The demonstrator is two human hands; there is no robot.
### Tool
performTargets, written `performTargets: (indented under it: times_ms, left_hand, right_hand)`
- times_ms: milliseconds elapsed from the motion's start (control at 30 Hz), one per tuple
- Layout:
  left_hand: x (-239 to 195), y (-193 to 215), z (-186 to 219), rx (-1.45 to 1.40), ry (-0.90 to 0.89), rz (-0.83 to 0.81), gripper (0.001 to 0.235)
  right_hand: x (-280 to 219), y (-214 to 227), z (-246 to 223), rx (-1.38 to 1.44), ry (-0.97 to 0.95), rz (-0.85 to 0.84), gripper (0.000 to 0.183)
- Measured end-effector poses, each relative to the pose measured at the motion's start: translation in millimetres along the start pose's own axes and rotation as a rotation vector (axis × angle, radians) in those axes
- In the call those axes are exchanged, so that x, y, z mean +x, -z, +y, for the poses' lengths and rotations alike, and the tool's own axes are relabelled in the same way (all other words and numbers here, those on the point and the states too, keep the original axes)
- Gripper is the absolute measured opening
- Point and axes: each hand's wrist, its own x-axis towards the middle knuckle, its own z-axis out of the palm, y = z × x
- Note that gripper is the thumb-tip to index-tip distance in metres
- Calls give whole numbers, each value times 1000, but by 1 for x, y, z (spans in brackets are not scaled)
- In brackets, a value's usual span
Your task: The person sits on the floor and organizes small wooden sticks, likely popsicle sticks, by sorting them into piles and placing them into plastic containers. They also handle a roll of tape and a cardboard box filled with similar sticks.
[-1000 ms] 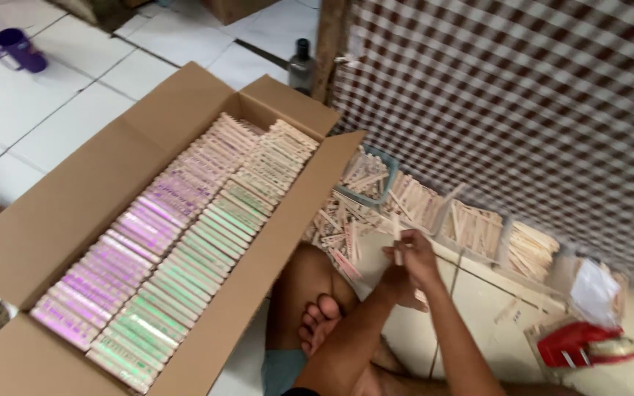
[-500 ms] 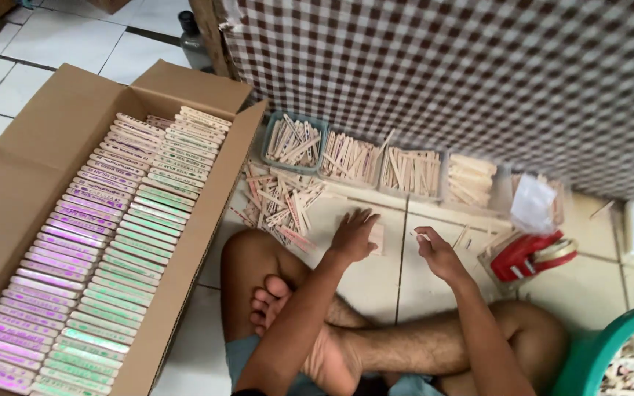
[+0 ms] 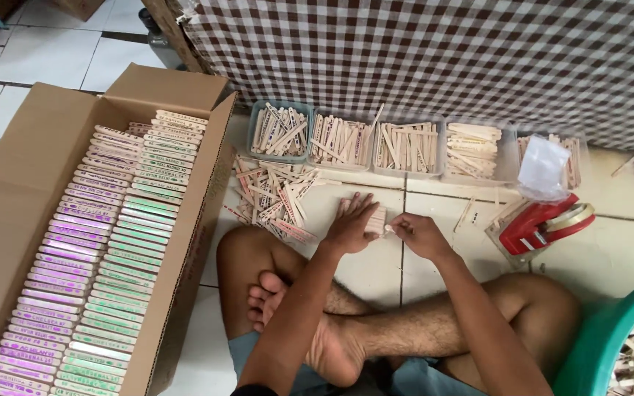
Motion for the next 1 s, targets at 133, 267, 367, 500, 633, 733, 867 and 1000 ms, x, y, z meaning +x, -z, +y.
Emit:
performTargets:
  times_ms: [133,267,367,500,633,733,867,1000]
  left_hand:
    - [4,-5,-2,-17,15,35,64]
    - [7,-7,-4,-7,46,45,68]
    - [10,-8,-8,-24,53,43,64]
    - [14,-8,-8,-48,66,37,62]
    - [12,-5,-6,-93,92,36,65]
    - [13,-3,-4,-81,103,36,59]
    - [14,1,-2,-64,108,36,67]
    - [12,0,-1,-75,113,19,68]
  right_hand:
    - [-1,-3,2,23,53,18,16]
    - [-2,-3,1,-6,156,52,16]
    - [-4,-2,-6,-8,209,57,13]
    - [-14,4,-26,-27,219,43,10]
    - [-14,2,-22,-50,211,53,11]
    - [-13,1,-26,-64,217,61,10]
    - [-14,2,-31,-168,237,92,9]
    - [-14,-5,-20,-280,262,151,7]
